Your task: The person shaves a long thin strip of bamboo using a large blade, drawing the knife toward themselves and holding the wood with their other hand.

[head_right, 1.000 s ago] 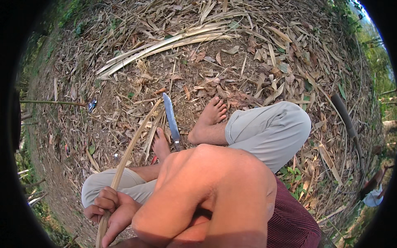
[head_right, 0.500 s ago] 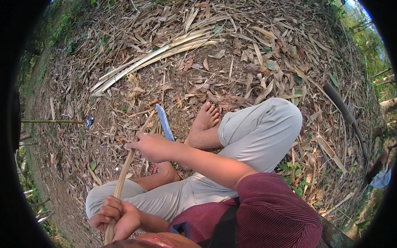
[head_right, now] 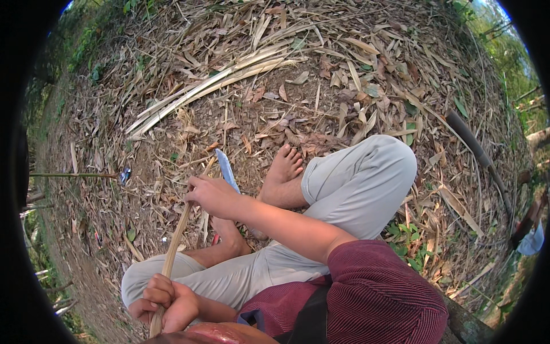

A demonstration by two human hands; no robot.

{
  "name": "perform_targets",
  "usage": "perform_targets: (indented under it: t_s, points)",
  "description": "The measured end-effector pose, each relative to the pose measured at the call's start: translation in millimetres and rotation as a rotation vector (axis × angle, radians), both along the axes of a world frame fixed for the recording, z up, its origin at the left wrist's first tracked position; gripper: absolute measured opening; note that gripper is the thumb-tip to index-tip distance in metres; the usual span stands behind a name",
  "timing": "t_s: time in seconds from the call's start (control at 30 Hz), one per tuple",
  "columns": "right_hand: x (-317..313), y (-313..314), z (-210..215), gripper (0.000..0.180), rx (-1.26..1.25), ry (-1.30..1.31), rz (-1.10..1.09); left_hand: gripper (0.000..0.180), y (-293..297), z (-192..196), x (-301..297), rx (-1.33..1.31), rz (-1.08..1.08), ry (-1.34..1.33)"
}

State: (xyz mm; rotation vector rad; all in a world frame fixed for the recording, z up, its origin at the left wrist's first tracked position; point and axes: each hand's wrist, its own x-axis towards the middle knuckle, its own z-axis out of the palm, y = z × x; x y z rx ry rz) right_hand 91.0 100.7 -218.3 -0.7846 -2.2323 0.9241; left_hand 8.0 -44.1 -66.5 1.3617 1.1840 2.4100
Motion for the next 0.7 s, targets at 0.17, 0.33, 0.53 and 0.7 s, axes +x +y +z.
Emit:
perform_targets:
  t_s: [0.17,0.33,0.53,0.7]
  points:
    - [-2.0,4.2,-0.2,0.015,-0.059,-0.018,0.053,0.055,-3.7,-3.7,-4.8,-0.015,-0.019,0.078]
    - [-0.3,9.6,-1.9,0.012,-0.033,-0.001,0.054,0.060,-0.4,-1.4,2.9,-0.024,0.090,-0.017]
    - [5.6,14.3,6.7,0.010,-0.083,-0.030,0.082,0.070,1.4,0.0,-1.3,0.001,0.053,-0.075]
    - [6.6,16.9,6.7,0.013,-0.082,-0.103,0.091,0.073,4.8,5.7,0.9,-0.004,0.074,-0.169]
